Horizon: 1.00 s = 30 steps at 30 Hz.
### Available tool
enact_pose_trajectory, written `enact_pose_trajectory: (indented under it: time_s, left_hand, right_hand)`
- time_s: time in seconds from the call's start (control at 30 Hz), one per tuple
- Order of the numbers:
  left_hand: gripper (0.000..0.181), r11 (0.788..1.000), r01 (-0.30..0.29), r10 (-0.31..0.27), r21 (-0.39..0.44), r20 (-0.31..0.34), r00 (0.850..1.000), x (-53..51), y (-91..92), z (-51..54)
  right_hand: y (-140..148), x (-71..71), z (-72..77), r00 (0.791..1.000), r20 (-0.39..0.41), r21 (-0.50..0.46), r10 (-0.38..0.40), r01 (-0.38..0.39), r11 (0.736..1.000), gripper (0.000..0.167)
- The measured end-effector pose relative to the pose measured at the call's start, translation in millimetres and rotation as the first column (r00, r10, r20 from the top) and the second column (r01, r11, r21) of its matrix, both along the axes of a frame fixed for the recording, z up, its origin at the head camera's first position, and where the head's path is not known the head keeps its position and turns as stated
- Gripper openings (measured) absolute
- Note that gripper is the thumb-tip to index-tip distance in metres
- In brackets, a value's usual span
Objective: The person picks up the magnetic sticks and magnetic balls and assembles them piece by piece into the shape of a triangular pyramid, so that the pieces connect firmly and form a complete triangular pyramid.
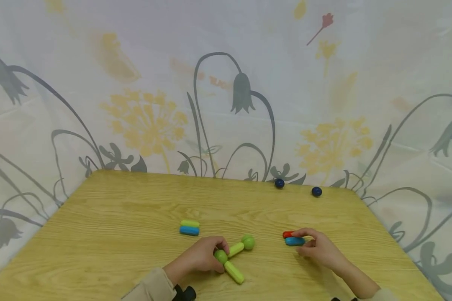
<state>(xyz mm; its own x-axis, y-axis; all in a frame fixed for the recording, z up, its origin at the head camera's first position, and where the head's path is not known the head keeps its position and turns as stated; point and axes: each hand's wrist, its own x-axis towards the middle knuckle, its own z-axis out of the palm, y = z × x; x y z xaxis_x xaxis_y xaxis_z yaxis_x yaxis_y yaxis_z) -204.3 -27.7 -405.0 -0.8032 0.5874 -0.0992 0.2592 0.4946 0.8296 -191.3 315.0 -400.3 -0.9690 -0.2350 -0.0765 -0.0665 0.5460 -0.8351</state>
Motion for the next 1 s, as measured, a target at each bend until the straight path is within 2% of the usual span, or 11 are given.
enact_pose_trajectory:
  time_s: [0.2, 0.3, 0.47, 0.7, 0.8, 1.0]
  left_hand:
    - [0.032, 1.000, -0.003, 0.003, -0.006, -0.001, 1.000, -1.3, 0.4, -1.0]
    - [0.032, 1.000, 0.000, 0.000, -0.006, 0.003, 1.000, -0.1, -0.2, -2.6]
    - [0.034, 1.000, -0.011, 0.011, -0.006, 0.007, 1.000, 1.7, -1.4, -2.8]
    - [0.036, 1.000, 0.012, -0.012, 0.003, 0.008, 1.000, 1.3, -0.2, -3.0]
    - [0.036, 1.000, 0.022, -0.022, -0.007, -0.006, 1.000, -0.8, 1.4, -1.7]
    - [0.035, 1.000, 0.023, -0.024, -0.021, -0.047, 0.999, 3.2, 3.5, -6.0]
  right_hand:
    - [4.2, -3.5, -2.5, 0.999, -0.047, 0.133, -0.005, 0.011, 0.991, 0.029]
    - [5.3, -4.6, -5.9, 0.998, -0.055, 0.169, 0.006, 0.003, 0.986, 0.023]
    - [1.0, -4.3, -6.7, 0.999, 0.018, 0.104, 0.045, -0.047, 0.994, 0.029]
    - [-17.1, 4.0, -5.3, 0.987, 0.128, 0.007, 0.096, -0.098, 0.995, 0.038]
    - [-26.7, 2.9, -3.5, 0.981, 0.145, -0.021, 0.132, -0.131, 0.991, 0.039]
    - [-47.4, 5.0, -3.4, 0.969, 0.150, -0.048, 0.196, -0.190, 0.981, 0.038]
